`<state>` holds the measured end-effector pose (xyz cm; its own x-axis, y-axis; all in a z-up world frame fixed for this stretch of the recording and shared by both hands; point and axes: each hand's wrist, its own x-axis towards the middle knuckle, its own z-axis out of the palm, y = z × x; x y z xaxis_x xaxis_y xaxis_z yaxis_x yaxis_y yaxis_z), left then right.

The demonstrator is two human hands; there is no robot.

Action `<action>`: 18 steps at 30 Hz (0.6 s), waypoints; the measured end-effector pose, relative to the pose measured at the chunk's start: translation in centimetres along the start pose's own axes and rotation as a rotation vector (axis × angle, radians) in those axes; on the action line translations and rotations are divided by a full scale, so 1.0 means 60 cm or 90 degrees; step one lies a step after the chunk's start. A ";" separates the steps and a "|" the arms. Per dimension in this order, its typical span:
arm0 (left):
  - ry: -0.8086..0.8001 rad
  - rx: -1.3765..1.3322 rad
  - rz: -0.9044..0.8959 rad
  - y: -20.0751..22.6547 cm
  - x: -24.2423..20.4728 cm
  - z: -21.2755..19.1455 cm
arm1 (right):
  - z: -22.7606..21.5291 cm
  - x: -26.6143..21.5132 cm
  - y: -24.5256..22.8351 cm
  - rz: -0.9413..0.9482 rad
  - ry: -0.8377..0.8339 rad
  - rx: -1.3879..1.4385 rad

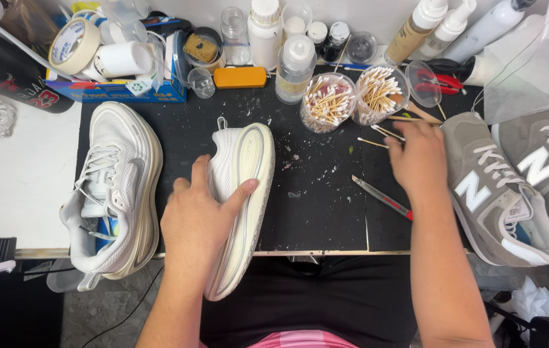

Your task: The person cleans a white Nike sneaker using cotton swabs and a small metal tool. They meticulously scrub the midsole, outsole, and upper mesh, rotating the shoe to access different areas. The person also uses a utility knife to scrape the sole. The task is performed on a cluttered workbench with various cleaning supplies.

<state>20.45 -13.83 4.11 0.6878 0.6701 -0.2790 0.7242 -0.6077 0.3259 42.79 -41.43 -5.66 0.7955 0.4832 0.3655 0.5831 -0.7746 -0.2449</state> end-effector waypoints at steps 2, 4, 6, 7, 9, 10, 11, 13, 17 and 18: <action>0.107 0.004 0.082 -0.013 0.002 0.009 | 0.005 0.001 -0.009 0.014 -0.023 0.028; 0.255 0.036 0.207 -0.027 0.012 0.027 | 0.011 -0.004 -0.021 0.031 -0.054 0.058; 0.274 -0.045 0.315 -0.047 0.040 0.042 | 0.012 -0.010 -0.027 0.045 -0.088 0.093; 0.284 -0.086 0.368 -0.057 0.055 0.050 | 0.012 -0.011 -0.028 0.034 -0.091 0.100; 0.098 -0.301 0.204 -0.076 0.088 0.069 | 0.014 -0.010 -0.030 0.012 -0.095 0.117; 0.001 -0.402 0.120 -0.090 0.103 0.080 | 0.016 -0.011 -0.034 -0.012 -0.084 0.101; -0.002 -0.531 0.157 -0.104 0.117 0.095 | 0.020 -0.013 -0.040 -0.036 -0.074 0.085; -0.013 -0.789 0.229 -0.127 0.145 0.134 | 0.024 -0.016 -0.053 -0.085 -0.069 0.091; 0.094 -0.931 0.310 -0.168 0.156 0.203 | 0.022 -0.009 -0.077 -0.180 -0.098 0.165; 0.119 -0.916 0.344 -0.172 0.156 0.211 | 0.021 0.000 -0.081 -0.201 -0.105 0.174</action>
<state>20.01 -6.68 -13.31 0.7478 0.6224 0.2311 -0.3321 0.0493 0.9420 40.15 -37.16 -5.63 0.5746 0.7543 0.3177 0.8059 -0.4537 -0.3804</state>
